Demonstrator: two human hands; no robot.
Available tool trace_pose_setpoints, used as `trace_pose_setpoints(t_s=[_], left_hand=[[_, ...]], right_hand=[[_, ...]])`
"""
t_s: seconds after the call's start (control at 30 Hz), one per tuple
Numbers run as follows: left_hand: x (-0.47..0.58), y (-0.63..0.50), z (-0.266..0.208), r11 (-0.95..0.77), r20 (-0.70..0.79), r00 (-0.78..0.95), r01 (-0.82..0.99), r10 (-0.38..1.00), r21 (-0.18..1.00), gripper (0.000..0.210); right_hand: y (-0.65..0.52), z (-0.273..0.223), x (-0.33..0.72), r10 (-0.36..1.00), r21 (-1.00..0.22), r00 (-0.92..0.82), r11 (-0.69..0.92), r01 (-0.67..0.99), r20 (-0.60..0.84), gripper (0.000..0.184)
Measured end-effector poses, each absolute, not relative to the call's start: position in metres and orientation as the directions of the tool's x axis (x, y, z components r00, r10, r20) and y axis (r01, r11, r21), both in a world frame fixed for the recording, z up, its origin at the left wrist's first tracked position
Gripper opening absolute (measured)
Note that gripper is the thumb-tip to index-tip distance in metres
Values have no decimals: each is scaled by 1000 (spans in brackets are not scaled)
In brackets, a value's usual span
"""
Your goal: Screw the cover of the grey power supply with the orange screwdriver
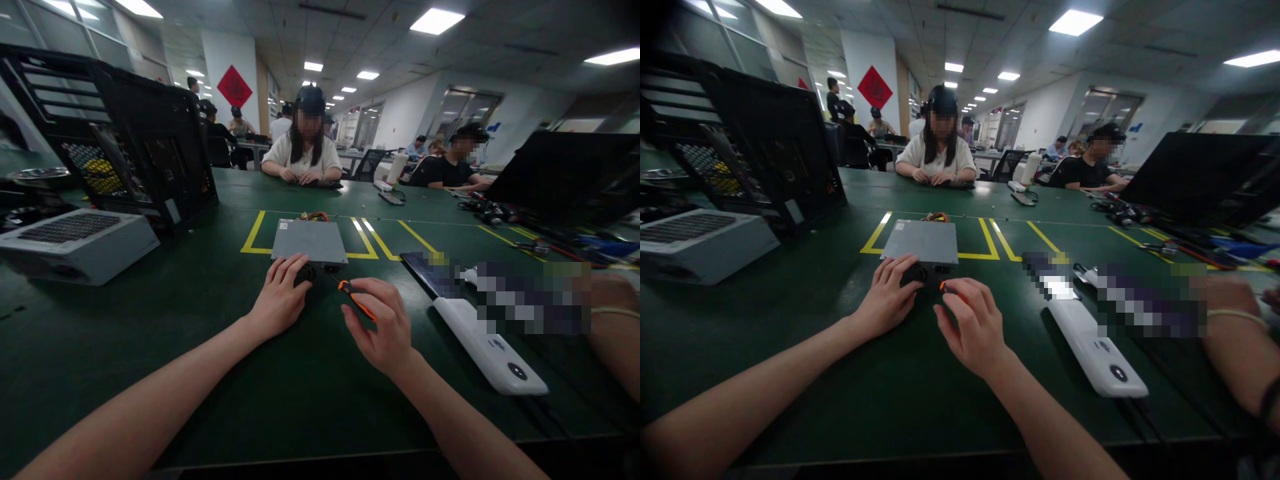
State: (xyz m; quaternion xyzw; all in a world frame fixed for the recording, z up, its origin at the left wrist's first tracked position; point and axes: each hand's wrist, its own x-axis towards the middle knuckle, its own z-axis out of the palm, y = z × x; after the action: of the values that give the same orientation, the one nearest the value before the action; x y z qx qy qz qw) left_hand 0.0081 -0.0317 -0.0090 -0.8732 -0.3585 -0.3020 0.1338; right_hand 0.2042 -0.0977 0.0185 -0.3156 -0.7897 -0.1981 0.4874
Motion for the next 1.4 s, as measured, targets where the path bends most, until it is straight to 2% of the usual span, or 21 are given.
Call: trace_pose_setpoints(t_s=[0.17,0.37,0.53,0.7,0.9,1.07,1.23,1.4], left_hand=[[8,-33,-8,-707,622,562,707,545,-20,22],[9,-33,-8,-710,625,562,704,543,-17,23],[9,-32,-9,-702,634,548,712,546,-10,23],[9,-32,-9,-703,626,558,711,545,-22,23],[9,-32,-8,-702,625,555,712,549,-16,23],[9,-32,-10,-709,634,551,706,543,-6,25],[9,-32,-9,-703,626,557,711,546,-19,23],[9,-33,-8,-705,627,557,709,545,-17,23]], right_hand=[[-98,21,203,281,-11,-268,708,706,922,45],[-97,17,205,286,67,-365,701,710,886,40],[-98,16,205,284,18,-345,749,662,895,47],[-100,18,206,286,85,-395,707,702,873,40],[-98,16,205,295,-3,-323,742,670,899,48],[-99,17,207,305,40,-352,702,711,885,42],[-99,18,205,312,-25,-303,734,679,900,50],[-99,16,206,307,27,-343,709,705,888,41]])
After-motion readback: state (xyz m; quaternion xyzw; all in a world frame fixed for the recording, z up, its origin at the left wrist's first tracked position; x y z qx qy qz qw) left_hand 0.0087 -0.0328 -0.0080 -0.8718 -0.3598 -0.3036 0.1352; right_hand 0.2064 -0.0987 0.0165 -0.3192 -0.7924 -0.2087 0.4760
